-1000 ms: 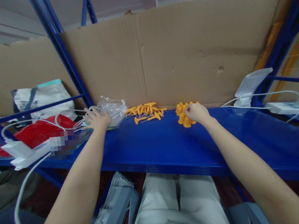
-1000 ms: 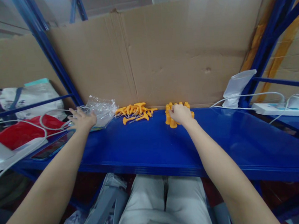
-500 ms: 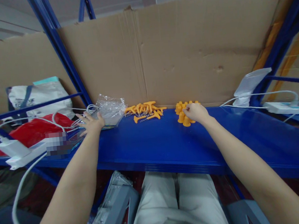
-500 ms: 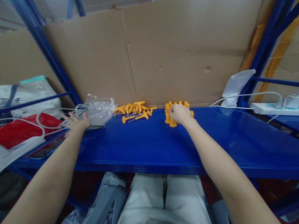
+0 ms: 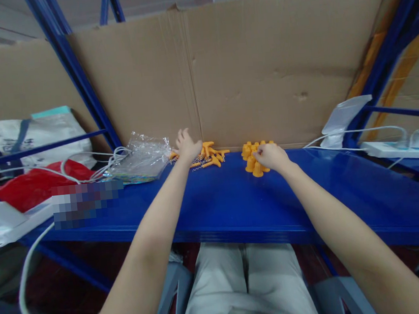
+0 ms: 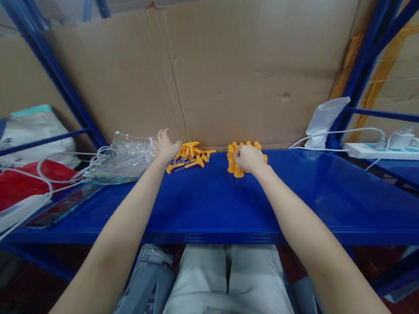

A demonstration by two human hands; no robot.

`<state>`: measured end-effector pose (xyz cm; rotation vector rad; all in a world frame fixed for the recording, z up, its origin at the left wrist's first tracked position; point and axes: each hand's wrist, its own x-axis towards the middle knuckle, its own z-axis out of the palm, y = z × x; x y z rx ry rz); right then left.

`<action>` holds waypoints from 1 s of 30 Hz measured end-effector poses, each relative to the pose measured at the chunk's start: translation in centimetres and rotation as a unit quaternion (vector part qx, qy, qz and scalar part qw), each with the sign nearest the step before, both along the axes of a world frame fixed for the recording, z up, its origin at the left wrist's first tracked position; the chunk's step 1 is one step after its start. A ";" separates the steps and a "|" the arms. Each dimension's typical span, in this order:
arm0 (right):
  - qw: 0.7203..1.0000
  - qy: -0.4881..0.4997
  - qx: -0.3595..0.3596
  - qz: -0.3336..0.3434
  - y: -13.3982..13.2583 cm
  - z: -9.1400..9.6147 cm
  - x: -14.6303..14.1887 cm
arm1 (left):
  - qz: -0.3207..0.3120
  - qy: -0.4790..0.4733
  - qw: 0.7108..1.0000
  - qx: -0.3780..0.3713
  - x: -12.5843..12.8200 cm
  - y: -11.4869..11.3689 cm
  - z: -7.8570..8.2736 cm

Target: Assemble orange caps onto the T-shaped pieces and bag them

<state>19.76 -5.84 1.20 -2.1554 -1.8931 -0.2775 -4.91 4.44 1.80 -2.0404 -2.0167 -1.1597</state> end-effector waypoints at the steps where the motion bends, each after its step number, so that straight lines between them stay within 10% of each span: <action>1: 1.000 0.000 0.000 0.000 0.0 0.0 0.0 | -0.019 0.016 1.000 -0.001 0.8 0.1 -0.8; 10: 1.000 0.007 0.005 0.005 0.4 -0.4 0.1 | -0.251 0.213 0.935 -0.129 1.9 0.6 -6.3; 30: 0.999 0.012 -0.022 0.046 1.0 -1.3 0.1 | -0.199 0.161 0.959 -0.122 2.2 0.9 -6.4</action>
